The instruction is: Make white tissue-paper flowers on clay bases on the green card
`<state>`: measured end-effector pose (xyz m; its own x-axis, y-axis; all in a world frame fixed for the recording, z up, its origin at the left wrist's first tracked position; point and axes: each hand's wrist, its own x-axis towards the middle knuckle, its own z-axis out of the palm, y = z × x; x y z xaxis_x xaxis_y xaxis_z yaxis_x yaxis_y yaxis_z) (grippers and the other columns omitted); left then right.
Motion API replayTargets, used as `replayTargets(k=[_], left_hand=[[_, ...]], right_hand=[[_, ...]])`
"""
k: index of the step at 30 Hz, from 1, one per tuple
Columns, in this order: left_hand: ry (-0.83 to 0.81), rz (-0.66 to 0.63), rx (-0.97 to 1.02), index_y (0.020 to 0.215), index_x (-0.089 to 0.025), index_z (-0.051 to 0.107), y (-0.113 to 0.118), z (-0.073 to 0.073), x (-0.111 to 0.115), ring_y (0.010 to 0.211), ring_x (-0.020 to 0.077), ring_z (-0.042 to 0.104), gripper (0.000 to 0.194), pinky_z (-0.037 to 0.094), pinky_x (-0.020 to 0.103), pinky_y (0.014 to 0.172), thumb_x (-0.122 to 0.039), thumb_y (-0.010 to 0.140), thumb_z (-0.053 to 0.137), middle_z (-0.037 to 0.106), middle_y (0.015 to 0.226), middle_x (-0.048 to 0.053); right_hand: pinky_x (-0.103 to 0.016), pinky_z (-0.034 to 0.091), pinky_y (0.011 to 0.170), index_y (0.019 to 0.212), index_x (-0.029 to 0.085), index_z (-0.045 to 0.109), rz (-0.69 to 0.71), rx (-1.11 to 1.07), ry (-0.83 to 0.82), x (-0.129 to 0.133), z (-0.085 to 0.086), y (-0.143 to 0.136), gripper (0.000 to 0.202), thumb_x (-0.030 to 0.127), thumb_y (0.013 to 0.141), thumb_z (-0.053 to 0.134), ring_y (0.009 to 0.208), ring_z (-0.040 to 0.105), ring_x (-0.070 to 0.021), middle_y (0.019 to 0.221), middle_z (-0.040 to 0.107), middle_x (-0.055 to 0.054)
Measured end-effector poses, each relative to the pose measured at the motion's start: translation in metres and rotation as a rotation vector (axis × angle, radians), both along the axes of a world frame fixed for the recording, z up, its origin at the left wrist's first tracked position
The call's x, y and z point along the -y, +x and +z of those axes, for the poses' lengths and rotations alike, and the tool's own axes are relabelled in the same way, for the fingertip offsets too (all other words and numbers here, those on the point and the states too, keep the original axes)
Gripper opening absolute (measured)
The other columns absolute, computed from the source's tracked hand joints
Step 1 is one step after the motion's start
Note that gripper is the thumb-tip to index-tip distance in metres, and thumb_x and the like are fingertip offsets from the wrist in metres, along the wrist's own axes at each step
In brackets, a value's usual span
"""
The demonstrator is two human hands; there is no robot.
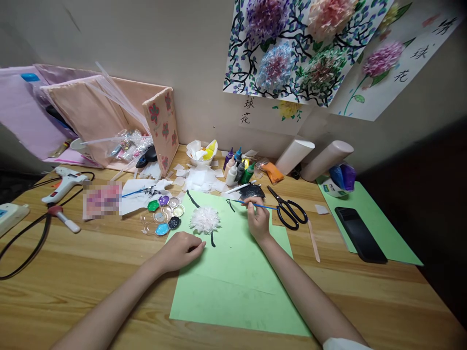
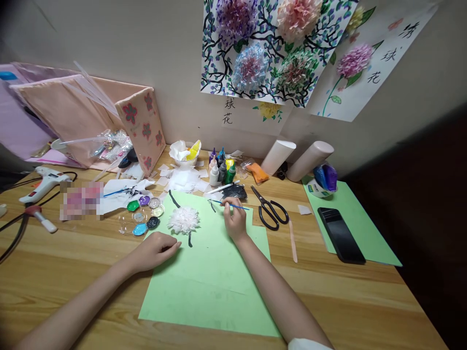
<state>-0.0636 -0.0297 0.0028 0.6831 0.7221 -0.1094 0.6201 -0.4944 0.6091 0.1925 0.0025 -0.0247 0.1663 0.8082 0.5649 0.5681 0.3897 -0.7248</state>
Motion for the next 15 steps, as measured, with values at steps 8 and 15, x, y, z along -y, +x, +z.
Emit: replayTargets(k=[8,15], left_hand=[[-0.012,-0.004,-0.024,0.056,-0.016,0.026,0.0006,0.0022,0.0006,0.049,0.0073,0.026,0.038,0.018,0.024,0.053,-0.031,0.091,0.034,0.03,0.05,-0.004],[-0.023,0.005,-0.023,0.056,-0.016,0.026,0.0005,0.002,-0.0008,0.048,0.0073,0.025,0.04,0.018,0.024,0.053,-0.033,0.091,0.034,0.029,0.05,-0.004]], right_hand=[[-0.031,0.044,0.071,0.082,0.02,0.053,0.052,0.06,-0.03,-0.0018,0.0048,-0.0025,0.017,0.021,0.089,0.037,0.076,0.057,-0.0174,0.077,0.059,-0.003],[-0.03,0.043,0.069,0.079,0.021,0.05,0.044,0.076,-0.021,-0.0009,0.0049,-0.0025,0.017,0.019,0.089,0.036,0.073,0.055,-0.0167,0.074,0.056,-0.001]])
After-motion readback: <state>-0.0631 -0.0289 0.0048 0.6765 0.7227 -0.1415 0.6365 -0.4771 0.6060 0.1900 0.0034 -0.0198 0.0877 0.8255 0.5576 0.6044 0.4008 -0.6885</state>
